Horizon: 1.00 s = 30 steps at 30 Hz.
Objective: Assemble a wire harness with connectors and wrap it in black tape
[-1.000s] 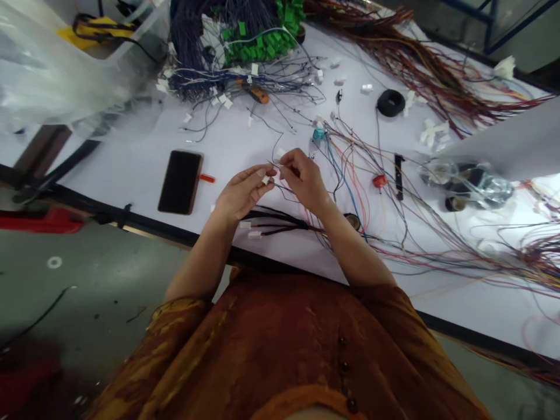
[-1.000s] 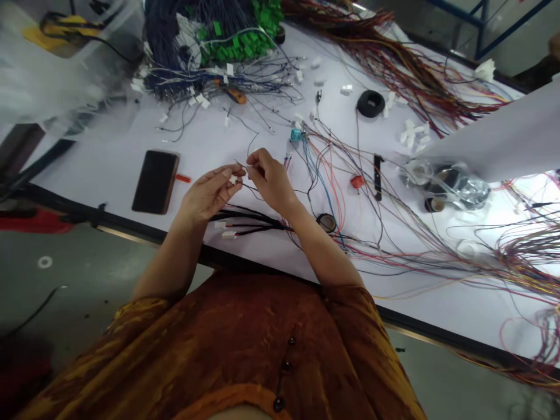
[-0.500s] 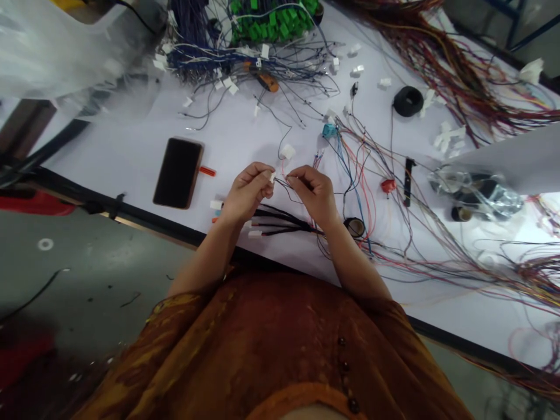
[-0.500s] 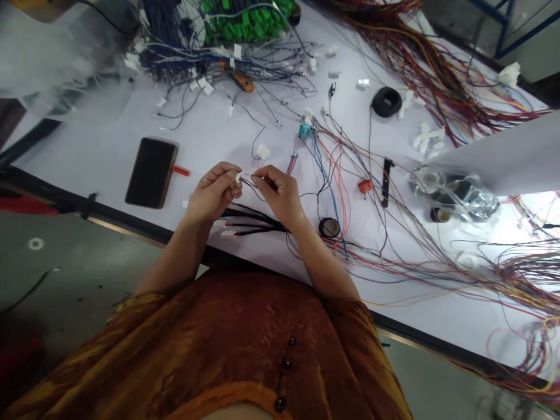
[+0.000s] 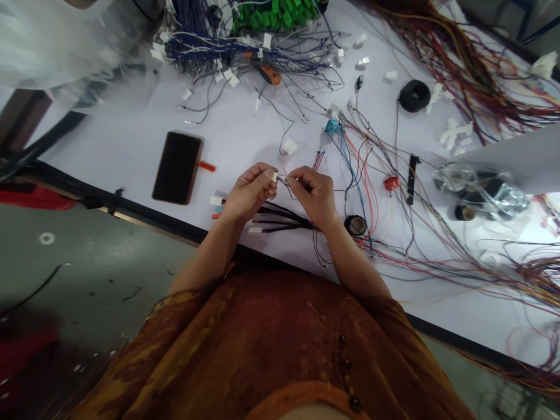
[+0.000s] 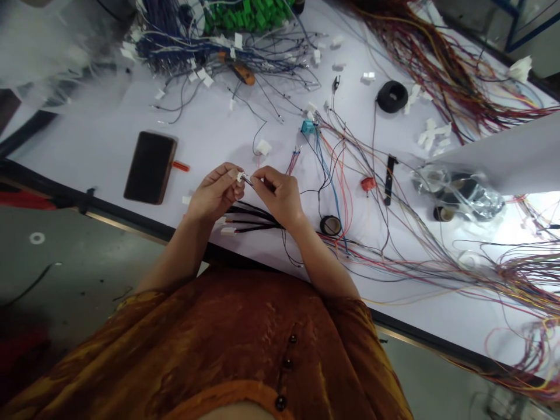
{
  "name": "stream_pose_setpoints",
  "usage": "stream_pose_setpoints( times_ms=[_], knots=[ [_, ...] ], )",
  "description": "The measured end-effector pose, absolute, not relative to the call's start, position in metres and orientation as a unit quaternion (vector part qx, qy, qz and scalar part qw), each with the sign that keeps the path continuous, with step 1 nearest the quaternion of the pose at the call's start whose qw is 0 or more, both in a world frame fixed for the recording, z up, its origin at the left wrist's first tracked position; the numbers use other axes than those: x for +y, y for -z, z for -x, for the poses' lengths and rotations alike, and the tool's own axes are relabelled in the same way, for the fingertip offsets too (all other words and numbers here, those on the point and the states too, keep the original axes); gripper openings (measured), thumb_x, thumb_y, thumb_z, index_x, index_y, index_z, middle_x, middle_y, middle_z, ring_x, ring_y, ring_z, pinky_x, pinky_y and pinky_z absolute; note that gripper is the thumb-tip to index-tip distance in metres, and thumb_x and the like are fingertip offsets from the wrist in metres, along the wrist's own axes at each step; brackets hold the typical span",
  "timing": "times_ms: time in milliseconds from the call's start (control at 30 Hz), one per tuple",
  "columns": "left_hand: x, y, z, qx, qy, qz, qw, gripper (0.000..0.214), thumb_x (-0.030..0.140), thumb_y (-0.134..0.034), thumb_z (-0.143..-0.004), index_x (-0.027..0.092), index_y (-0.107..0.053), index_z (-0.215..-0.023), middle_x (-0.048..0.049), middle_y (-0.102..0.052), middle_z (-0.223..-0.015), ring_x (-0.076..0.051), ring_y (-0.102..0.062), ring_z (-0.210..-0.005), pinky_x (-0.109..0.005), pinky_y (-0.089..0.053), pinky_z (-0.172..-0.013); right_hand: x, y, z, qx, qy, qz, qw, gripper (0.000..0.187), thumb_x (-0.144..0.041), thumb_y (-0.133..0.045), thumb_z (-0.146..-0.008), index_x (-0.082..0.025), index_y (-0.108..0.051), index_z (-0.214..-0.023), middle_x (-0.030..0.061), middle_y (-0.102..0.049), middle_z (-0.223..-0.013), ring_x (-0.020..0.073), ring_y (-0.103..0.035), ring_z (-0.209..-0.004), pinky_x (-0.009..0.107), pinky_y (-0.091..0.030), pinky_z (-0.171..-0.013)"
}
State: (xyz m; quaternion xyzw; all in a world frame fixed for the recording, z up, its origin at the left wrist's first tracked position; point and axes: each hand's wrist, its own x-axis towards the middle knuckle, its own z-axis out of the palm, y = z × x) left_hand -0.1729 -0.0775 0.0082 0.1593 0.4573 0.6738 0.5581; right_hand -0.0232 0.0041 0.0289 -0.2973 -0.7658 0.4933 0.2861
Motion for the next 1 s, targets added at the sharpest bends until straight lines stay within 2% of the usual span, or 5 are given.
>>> stream_pose_setpoints(
  times_ms=[167, 300, 567, 767, 1000],
  knots=[
    [-0.078, -0.008, 0.174, 0.480, -0.664, -0.180, 0.545, 0.021, 0.036, -0.078, -0.087, 0.017, -0.067, -0.085, 0.0039, -0.056, -0.063, -0.005, -0.053, -0.053, -0.015, -0.046, -0.052, 0.006, -0.030, 0.023, -0.815, -0.451, 0.257, 0.259, 0.022, -0.028, -0.054, -0.097, -0.021, -0.058, -0.077, -0.0021, -0.054, -0.065, 0.0104, -0.044, -0.060, 0.027, -0.034, -0.061],
    [-0.078, -0.007, 0.175, 0.497, -0.660, -0.203, 0.525, 0.024, 0.038, -0.077, -0.087, 0.017, -0.066, -0.084, 0.0042, -0.055, -0.061, -0.005, -0.051, -0.051, -0.017, -0.046, -0.052, 0.011, -0.032, 0.024, -0.834, -0.436, 0.239, 0.239, 0.024, -0.023, -0.051, -0.096, -0.020, -0.053, -0.072, -0.0015, -0.054, -0.066, 0.0111, -0.046, -0.064, 0.028, -0.034, -0.064],
    [-0.081, 0.006, 0.184, 0.488, -0.653, -0.255, 0.519, 0.031, 0.046, -0.081, -0.082, 0.018, -0.070, -0.089, 0.0028, -0.057, -0.063, -0.006, -0.052, -0.052, -0.018, -0.045, -0.051, 0.021, -0.038, 0.023, -0.849, -0.445, 0.225, 0.173, 0.027, -0.020, -0.052, -0.094, -0.019, -0.049, -0.067, -0.0042, -0.046, -0.059, 0.0085, -0.038, -0.058, 0.027, -0.029, -0.060],
    [-0.081, 0.002, 0.185, 0.485, -0.634, -0.249, 0.549, 0.035, 0.049, -0.082, -0.079, 0.017, -0.069, -0.086, 0.0031, -0.058, -0.063, -0.006, -0.052, -0.049, -0.018, -0.047, -0.048, 0.026, -0.040, 0.023, -0.827, -0.503, 0.183, 0.171, 0.026, -0.020, -0.050, -0.095, -0.019, -0.050, -0.069, -0.0050, -0.043, -0.061, 0.0077, -0.035, -0.059, 0.024, -0.030, -0.060],
    [-0.079, -0.001, 0.186, 0.470, -0.612, -0.224, 0.596, 0.040, 0.051, -0.083, -0.077, 0.016, -0.066, -0.083, 0.0042, -0.056, -0.060, -0.005, -0.049, -0.045, -0.016, -0.042, -0.041, 0.035, -0.041, 0.024, -0.792, -0.578, 0.161, 0.113, 0.027, -0.020, -0.049, -0.094, -0.018, -0.049, -0.068, -0.0055, -0.039, -0.061, 0.0062, -0.033, -0.059, 0.023, -0.028, -0.057]
  ],
)
